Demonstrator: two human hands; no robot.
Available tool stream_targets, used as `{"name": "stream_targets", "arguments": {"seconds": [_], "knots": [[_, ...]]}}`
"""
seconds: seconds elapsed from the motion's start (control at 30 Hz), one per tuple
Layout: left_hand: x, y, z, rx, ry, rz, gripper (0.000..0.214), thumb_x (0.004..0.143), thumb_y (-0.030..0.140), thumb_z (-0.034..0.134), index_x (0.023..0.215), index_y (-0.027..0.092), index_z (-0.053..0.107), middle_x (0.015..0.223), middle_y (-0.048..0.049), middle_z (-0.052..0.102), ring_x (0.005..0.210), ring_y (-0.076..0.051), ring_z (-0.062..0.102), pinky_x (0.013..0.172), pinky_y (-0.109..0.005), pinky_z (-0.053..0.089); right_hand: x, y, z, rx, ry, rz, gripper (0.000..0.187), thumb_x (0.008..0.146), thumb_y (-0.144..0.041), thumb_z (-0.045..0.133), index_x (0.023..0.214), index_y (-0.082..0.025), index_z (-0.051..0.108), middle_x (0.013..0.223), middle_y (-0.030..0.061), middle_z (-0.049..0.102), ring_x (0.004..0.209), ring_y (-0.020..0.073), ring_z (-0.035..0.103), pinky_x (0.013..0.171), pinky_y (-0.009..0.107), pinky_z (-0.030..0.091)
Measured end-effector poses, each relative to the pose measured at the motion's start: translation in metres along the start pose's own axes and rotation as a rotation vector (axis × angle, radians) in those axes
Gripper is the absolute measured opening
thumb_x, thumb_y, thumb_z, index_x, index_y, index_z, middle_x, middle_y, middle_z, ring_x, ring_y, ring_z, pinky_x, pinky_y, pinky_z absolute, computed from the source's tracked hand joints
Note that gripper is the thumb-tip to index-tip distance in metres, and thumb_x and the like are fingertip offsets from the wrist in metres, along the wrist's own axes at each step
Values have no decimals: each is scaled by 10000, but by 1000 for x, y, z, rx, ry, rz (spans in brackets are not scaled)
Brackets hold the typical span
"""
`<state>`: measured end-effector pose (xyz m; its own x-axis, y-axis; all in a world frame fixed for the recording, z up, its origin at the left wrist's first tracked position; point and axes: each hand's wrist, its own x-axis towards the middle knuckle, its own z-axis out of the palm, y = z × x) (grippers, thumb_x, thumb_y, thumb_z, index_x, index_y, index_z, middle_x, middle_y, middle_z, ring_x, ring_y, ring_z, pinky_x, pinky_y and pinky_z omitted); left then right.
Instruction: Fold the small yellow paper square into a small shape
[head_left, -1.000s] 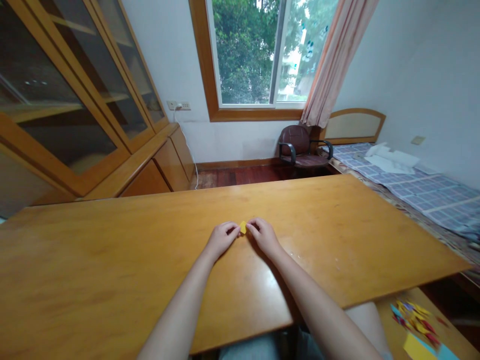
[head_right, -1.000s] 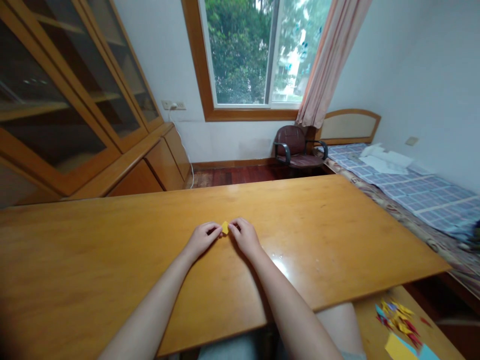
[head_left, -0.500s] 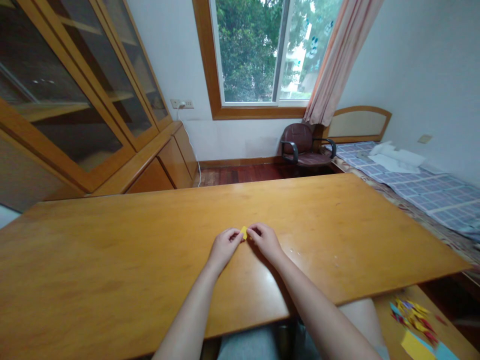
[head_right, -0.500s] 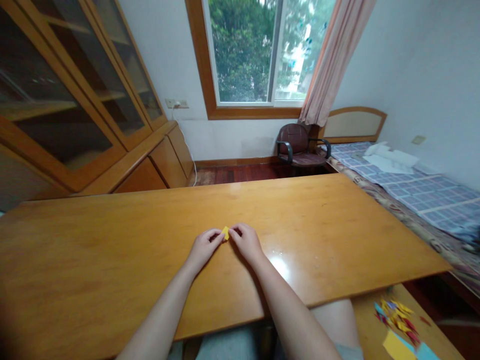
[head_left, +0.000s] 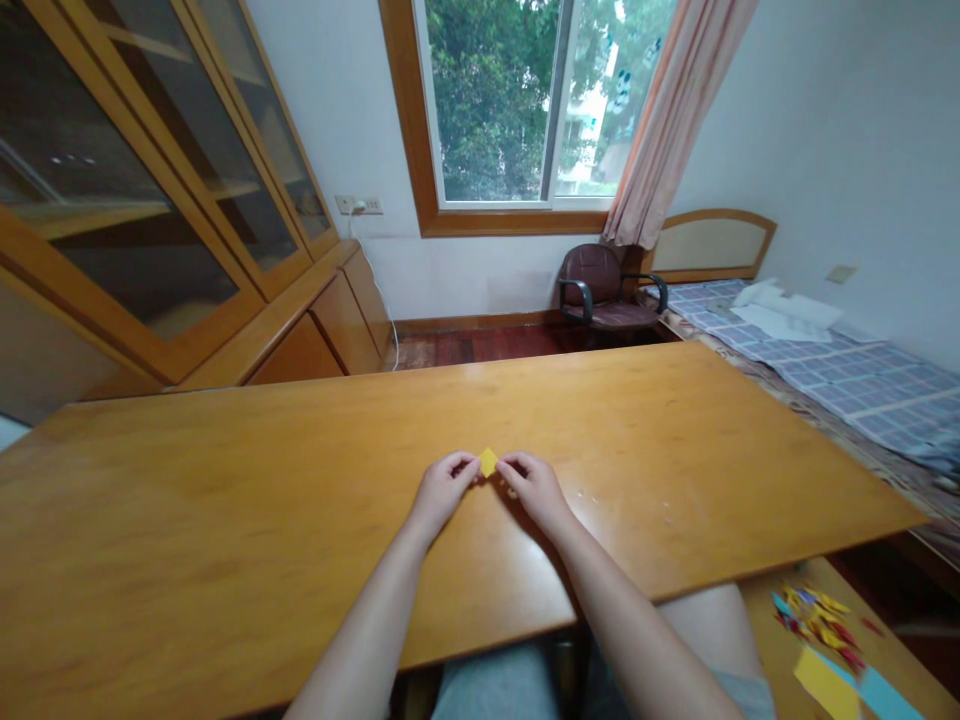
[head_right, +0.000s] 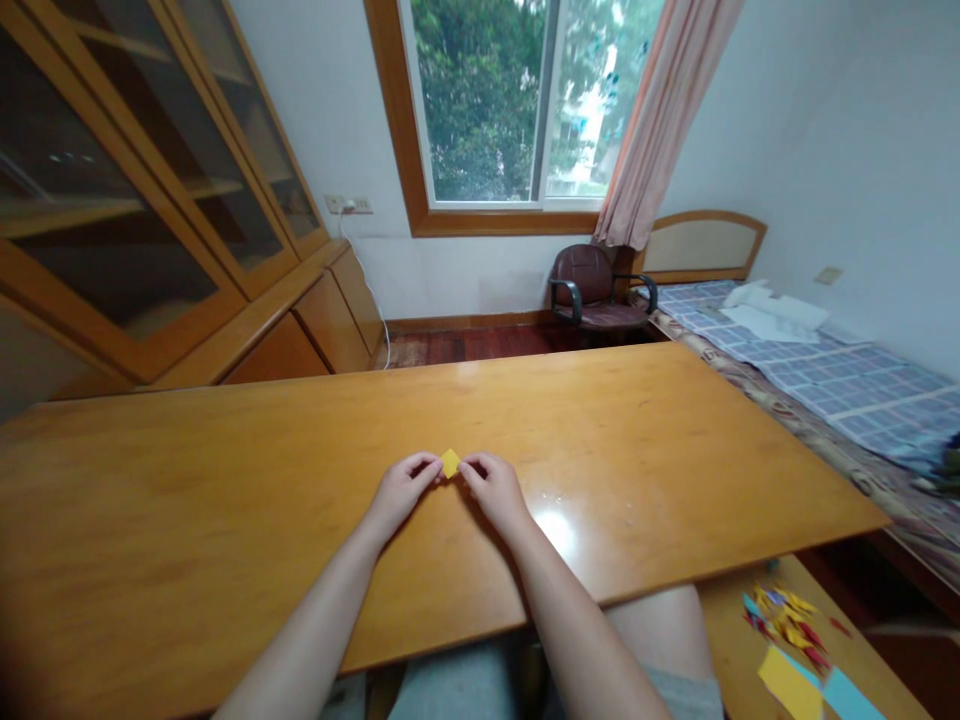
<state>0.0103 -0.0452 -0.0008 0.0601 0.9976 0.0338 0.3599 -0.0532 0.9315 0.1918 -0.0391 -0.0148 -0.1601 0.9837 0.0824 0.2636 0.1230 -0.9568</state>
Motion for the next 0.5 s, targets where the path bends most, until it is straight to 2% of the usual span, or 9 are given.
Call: {"name": "stream_targets", "arguments": {"seconds": [0.2,0.37,0.5], "knots": [[7,1,-5,-38,-80,-4,289,832,420,561,781,162,678,728,-29,674,731,-179,620,727,-269,482,8,-3,-3,60,-61,46,252,855,-369,576,833,-150,700,754,41,704,634,143,597,595,240,469],[19,-4,-8,-98,-152,14,285,816,422,605,844,151,685,776,-34,685,733,-167,615,715,-261,477,21,-5,-4,22,-194,16,252,871,-348,562,817,-143,698,730,28,693,624,127,593,600,222,460],[31,-5,-10,-93,-112,15,274,783,415,637,800,144,674,727,-19,656,681,-144,587,668,-244,456,33,-7,0,-106,-158,-68,200,861,-309,578,799,-163,701,755,24,701,691,140,607,660,232,458]]}}
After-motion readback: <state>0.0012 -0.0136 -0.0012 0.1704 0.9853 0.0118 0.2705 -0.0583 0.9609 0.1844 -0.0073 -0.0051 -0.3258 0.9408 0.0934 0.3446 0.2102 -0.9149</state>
